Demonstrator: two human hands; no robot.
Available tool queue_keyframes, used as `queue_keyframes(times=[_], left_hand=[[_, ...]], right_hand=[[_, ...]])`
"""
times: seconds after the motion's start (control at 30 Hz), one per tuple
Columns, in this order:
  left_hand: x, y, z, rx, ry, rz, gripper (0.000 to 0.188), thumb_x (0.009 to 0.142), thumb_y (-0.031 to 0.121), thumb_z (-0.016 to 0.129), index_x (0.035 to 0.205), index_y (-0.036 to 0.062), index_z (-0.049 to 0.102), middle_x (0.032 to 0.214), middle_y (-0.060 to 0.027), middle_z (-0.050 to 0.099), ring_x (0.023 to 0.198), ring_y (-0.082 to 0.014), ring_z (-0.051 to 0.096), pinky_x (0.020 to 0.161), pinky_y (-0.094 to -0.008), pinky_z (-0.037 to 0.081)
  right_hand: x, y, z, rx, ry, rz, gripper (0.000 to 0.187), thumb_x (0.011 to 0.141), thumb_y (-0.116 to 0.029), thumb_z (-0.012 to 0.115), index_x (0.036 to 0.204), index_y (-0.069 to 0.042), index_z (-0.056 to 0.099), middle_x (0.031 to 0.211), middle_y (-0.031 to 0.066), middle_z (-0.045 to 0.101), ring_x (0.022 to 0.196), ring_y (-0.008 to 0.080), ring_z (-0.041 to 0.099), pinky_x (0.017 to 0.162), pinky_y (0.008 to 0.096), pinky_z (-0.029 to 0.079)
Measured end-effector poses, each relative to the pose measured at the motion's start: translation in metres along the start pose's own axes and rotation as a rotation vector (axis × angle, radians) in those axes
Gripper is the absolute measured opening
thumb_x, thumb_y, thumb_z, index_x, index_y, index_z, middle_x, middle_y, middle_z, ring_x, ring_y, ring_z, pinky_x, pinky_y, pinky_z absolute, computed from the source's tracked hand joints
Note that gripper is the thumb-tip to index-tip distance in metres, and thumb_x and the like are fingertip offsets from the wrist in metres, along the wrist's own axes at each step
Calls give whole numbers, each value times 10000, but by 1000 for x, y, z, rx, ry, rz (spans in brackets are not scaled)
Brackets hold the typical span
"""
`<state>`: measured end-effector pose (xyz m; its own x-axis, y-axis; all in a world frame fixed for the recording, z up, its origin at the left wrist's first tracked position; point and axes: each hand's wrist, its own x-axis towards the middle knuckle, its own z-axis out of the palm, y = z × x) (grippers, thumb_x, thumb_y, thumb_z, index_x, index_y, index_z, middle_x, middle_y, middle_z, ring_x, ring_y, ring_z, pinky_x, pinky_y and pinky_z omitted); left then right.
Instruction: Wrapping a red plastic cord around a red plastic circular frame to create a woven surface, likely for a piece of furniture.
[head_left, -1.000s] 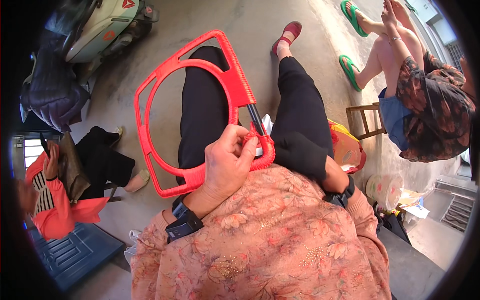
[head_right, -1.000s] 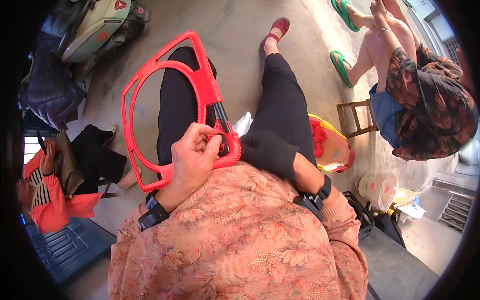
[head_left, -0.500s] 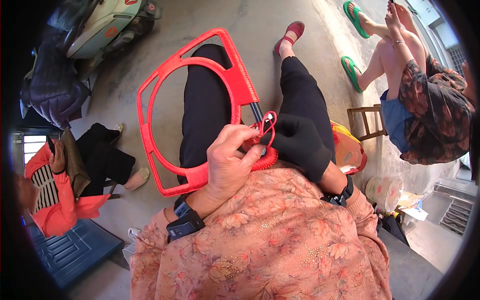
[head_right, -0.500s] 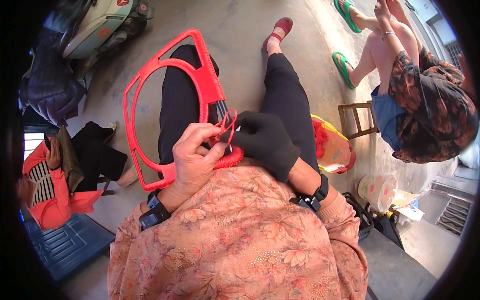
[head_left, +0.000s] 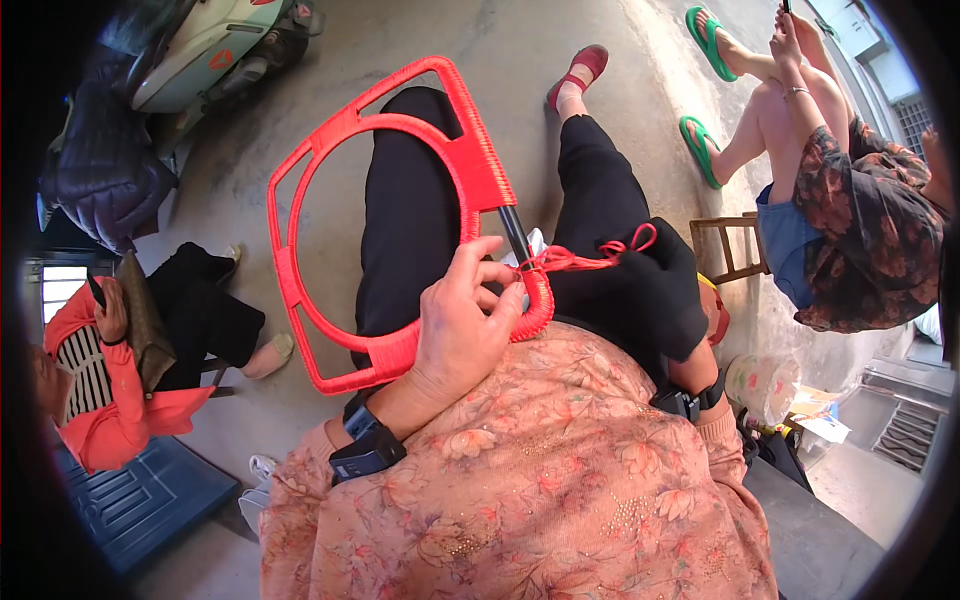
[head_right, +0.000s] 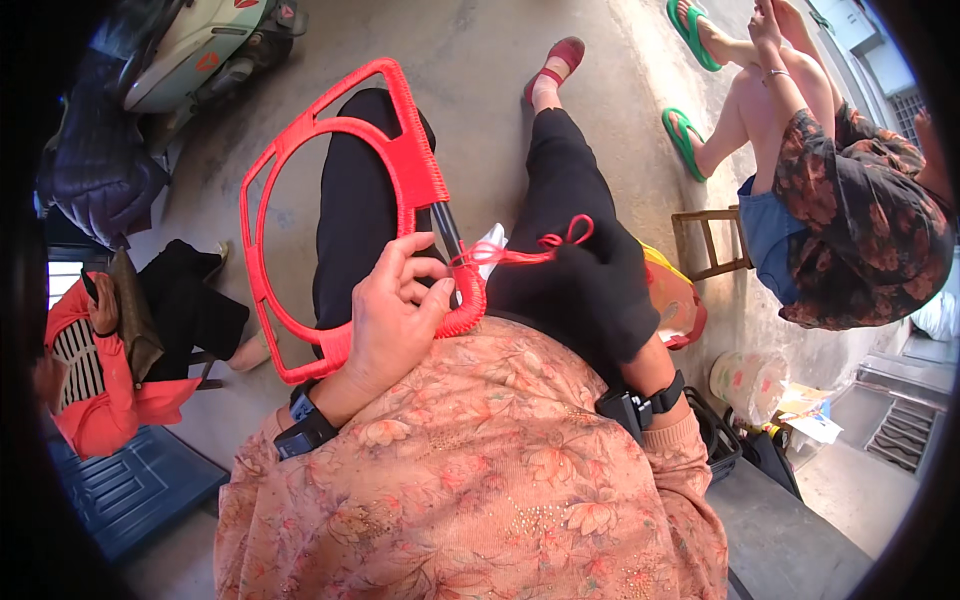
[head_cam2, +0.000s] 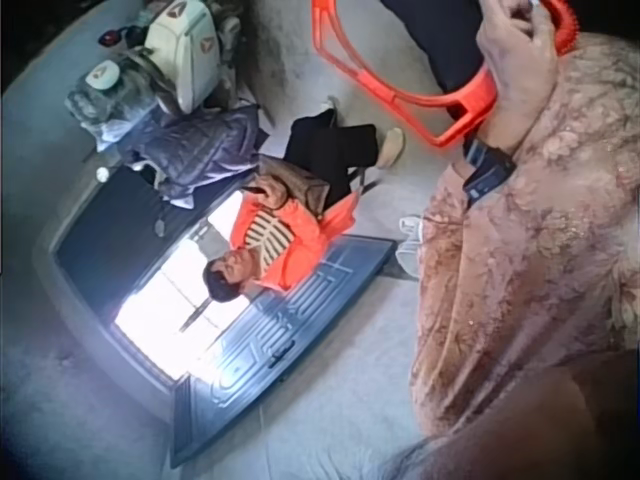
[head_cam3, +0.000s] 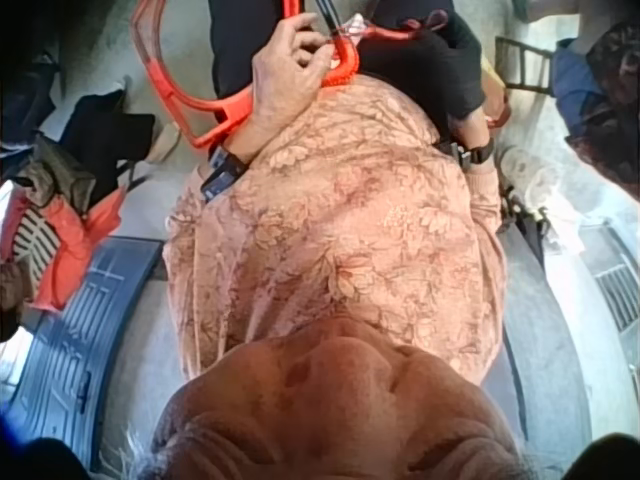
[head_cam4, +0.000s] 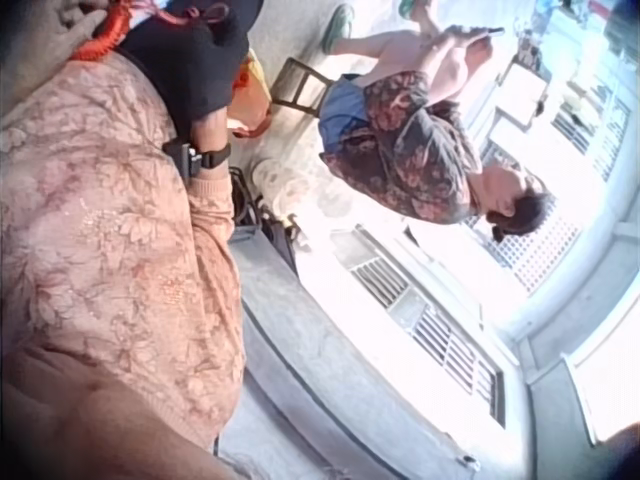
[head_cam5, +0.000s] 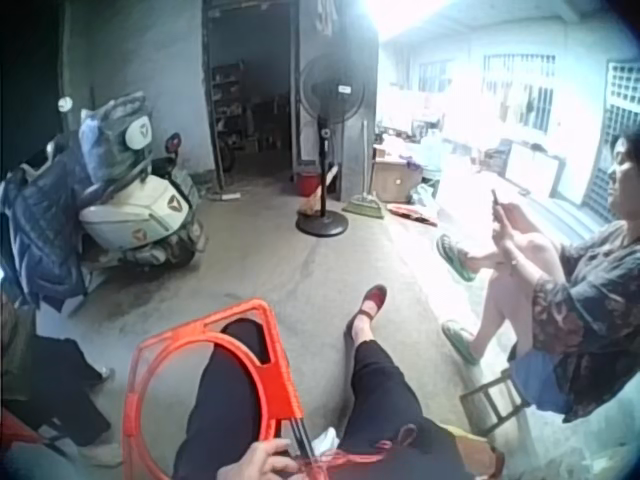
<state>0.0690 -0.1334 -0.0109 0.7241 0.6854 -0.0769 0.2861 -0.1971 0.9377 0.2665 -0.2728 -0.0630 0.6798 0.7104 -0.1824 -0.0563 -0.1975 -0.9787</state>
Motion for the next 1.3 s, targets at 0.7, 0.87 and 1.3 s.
queue_keyframes(times=[0.7,0.87,1.3], left_hand=[[13,-9,6,-464,-256,-377,251,967,162,519,1124,-25,575,921,-10,628,750,-26,539,708,-184,463],[14,-7,7,-525,-247,-393,250,977,182,507,1112,-11,591,922,-8,637,749,-31,550,709,-179,468],[8,42,-39,-855,-277,-575,219,951,170,491,1017,-19,578,923,-104,643,816,-211,645,775,-302,519]], right_hand=[[20,8,-8,1296,-166,219,185,978,-169,485,1088,-38,555,792,-15,496,526,29,347,475,191,317],[25,23,-13,1170,-185,192,171,1000,-204,444,1072,-76,532,815,-18,495,500,38,348,434,197,305],[-8,-63,33,530,-209,244,331,891,-192,610,1186,-55,547,841,-18,582,671,73,540,610,218,456]])
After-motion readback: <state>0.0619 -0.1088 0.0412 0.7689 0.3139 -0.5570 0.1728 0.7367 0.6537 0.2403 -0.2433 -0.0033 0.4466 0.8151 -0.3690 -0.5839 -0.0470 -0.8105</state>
